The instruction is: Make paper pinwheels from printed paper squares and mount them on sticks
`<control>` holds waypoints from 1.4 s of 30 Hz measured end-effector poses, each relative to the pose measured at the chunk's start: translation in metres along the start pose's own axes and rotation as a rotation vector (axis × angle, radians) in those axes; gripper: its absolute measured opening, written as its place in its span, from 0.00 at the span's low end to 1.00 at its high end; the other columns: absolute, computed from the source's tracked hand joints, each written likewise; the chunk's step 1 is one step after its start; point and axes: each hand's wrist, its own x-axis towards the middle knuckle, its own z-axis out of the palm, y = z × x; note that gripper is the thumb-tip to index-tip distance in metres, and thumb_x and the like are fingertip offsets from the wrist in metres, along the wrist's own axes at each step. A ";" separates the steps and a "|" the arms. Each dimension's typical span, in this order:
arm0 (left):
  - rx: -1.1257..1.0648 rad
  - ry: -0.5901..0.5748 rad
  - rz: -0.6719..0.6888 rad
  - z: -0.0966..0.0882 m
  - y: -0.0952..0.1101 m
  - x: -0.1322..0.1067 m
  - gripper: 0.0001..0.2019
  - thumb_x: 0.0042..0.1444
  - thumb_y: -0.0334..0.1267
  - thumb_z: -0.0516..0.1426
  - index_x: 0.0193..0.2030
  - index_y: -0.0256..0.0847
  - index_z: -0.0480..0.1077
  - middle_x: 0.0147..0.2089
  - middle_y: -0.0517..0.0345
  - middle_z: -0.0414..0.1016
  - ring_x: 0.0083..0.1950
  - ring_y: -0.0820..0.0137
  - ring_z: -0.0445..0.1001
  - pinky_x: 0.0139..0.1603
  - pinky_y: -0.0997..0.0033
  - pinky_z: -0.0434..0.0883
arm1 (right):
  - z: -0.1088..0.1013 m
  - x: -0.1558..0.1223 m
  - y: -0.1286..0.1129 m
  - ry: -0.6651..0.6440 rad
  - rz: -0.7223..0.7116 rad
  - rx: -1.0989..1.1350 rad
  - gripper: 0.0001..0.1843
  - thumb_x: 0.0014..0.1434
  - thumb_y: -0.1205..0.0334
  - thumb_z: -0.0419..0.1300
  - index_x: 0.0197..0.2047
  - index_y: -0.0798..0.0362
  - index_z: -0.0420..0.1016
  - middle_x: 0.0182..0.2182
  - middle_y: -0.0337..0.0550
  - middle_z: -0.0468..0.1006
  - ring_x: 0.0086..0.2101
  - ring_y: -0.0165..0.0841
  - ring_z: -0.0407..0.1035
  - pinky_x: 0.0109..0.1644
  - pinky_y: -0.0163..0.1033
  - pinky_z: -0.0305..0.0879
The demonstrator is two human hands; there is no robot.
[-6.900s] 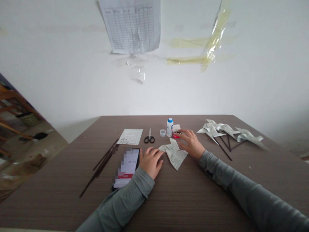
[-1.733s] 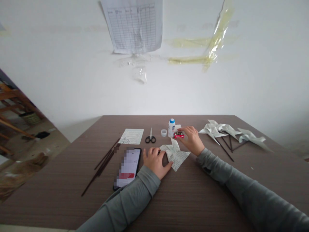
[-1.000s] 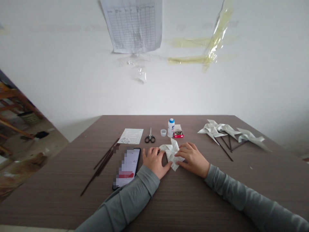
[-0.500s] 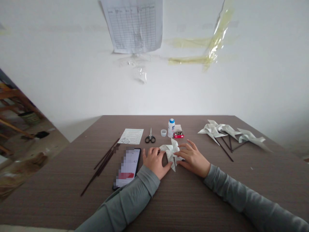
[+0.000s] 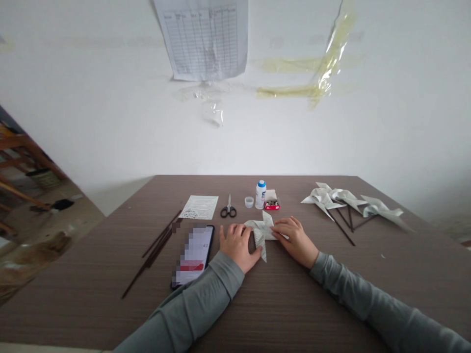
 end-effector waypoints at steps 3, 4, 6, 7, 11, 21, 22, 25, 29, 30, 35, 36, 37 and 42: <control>-0.022 -0.023 -0.008 -0.006 0.009 0.001 0.30 0.71 0.45 0.77 0.79 0.51 0.89 0.81 0.41 0.89 0.86 0.33 0.80 0.98 0.10 0.62 | 0.005 0.000 -0.001 0.035 0.095 0.017 0.12 0.84 0.59 0.68 0.61 0.42 0.94 0.46 0.46 0.98 0.55 0.51 0.93 0.85 0.74 0.77; -0.028 -0.032 -0.011 -0.008 0.012 0.001 0.30 0.71 0.44 0.77 0.79 0.52 0.88 0.81 0.42 0.90 0.86 0.33 0.80 0.98 0.09 0.61 | 0.006 0.000 -0.001 0.037 0.110 0.018 0.11 0.84 0.58 0.67 0.60 0.43 0.94 0.45 0.45 0.97 0.55 0.52 0.93 0.86 0.76 0.76; -0.036 -0.042 -0.018 -0.012 0.016 0.001 0.31 0.71 0.44 0.77 0.80 0.54 0.88 0.81 0.44 0.90 0.86 0.33 0.80 0.98 0.08 0.61 | 0.006 -0.001 -0.004 0.030 0.114 0.006 0.11 0.86 0.58 0.66 0.56 0.44 0.94 0.48 0.48 0.98 0.56 0.52 0.92 0.86 0.79 0.73; -0.038 -0.043 -0.019 -0.012 0.017 0.002 0.31 0.71 0.44 0.77 0.80 0.55 0.88 0.80 0.45 0.91 0.86 0.34 0.81 0.98 0.07 0.61 | 0.006 -0.001 -0.005 0.023 0.107 -0.007 0.12 0.86 0.58 0.66 0.53 0.44 0.95 0.49 0.49 0.98 0.58 0.53 0.92 0.87 0.79 0.71; -0.043 -0.027 0.002 -0.010 0.015 0.002 0.31 0.71 0.45 0.78 0.80 0.55 0.88 0.80 0.45 0.91 0.86 0.33 0.81 0.97 0.05 0.61 | 0.005 -0.002 -0.007 0.012 0.063 -0.056 0.14 0.86 0.60 0.67 0.51 0.44 0.98 0.50 0.50 0.99 0.60 0.51 0.90 0.88 0.77 0.70; -0.051 -0.046 0.023 -0.004 0.011 0.003 0.30 0.73 0.45 0.75 0.80 0.59 0.89 0.81 0.47 0.90 0.88 0.31 0.78 0.97 0.00 0.57 | 0.007 -0.001 -0.014 0.061 -0.008 -0.055 0.17 0.86 0.63 0.66 0.54 0.38 1.00 0.49 0.47 0.98 0.57 0.50 0.89 0.89 0.77 0.66; -0.055 -0.038 0.035 -0.001 0.009 0.003 0.30 0.73 0.45 0.75 0.80 0.59 0.88 0.81 0.47 0.90 0.88 0.31 0.78 0.96 0.00 0.57 | 0.008 0.000 -0.014 0.063 0.003 -0.059 0.17 0.86 0.62 0.67 0.54 0.37 1.00 0.49 0.46 0.98 0.56 0.50 0.89 0.89 0.77 0.66; -0.068 -0.027 0.062 0.007 0.004 0.003 0.30 0.73 0.46 0.75 0.81 0.59 0.88 0.81 0.47 0.90 0.87 0.29 0.77 0.95 -0.03 0.56 | 0.009 0.003 -0.013 0.053 0.033 -0.080 0.15 0.84 0.63 0.69 0.53 0.35 0.99 0.49 0.43 0.98 0.56 0.49 0.89 0.90 0.76 0.65; -0.063 -0.043 0.071 0.009 0.004 0.003 0.31 0.74 0.46 0.75 0.82 0.58 0.88 0.81 0.44 0.89 0.88 0.28 0.76 0.95 -0.04 0.55 | 0.011 0.006 -0.011 0.030 0.049 -0.087 0.16 0.84 0.64 0.69 0.52 0.36 1.00 0.48 0.44 0.98 0.56 0.50 0.88 0.91 0.79 0.63; -0.061 -0.047 0.071 0.008 0.005 0.003 0.31 0.74 0.46 0.75 0.82 0.58 0.88 0.81 0.44 0.89 0.88 0.27 0.76 0.95 -0.04 0.55 | 0.011 0.006 -0.011 0.023 0.052 -0.084 0.16 0.84 0.64 0.69 0.52 0.37 1.00 0.48 0.44 0.98 0.56 0.50 0.87 0.91 0.81 0.62; -0.056 -0.046 0.075 0.004 0.009 0.003 0.30 0.74 0.45 0.74 0.81 0.58 0.89 0.82 0.44 0.89 0.88 0.29 0.76 0.95 -0.03 0.55 | 0.008 0.007 -0.016 -0.033 0.057 -0.091 0.15 0.84 0.64 0.69 0.54 0.39 0.99 0.49 0.47 0.98 0.59 0.53 0.87 0.88 0.92 0.61; -0.059 -0.045 0.075 0.004 0.009 0.002 0.30 0.74 0.45 0.74 0.81 0.59 0.89 0.81 0.45 0.89 0.88 0.29 0.76 0.96 -0.02 0.55 | 0.008 0.007 -0.017 -0.037 0.057 -0.099 0.15 0.84 0.64 0.68 0.53 0.40 0.99 0.49 0.47 0.98 0.59 0.54 0.87 0.88 0.92 0.61; -0.062 -0.045 0.073 0.003 0.009 0.002 0.30 0.73 0.44 0.75 0.80 0.60 0.89 0.81 0.45 0.89 0.88 0.30 0.76 0.96 -0.01 0.56 | 0.007 0.007 -0.018 -0.037 0.057 -0.110 0.15 0.84 0.65 0.68 0.53 0.40 0.99 0.49 0.48 0.98 0.59 0.54 0.87 0.88 0.91 0.62; -0.057 -0.045 0.073 0.000 0.013 0.002 0.30 0.73 0.41 0.75 0.80 0.63 0.90 0.80 0.47 0.90 0.86 0.30 0.77 0.95 -0.02 0.55 | 0.008 0.008 -0.021 -0.040 0.058 -0.143 0.16 0.83 0.64 0.67 0.52 0.36 0.98 0.48 0.46 0.97 0.59 0.53 0.86 0.90 0.87 0.63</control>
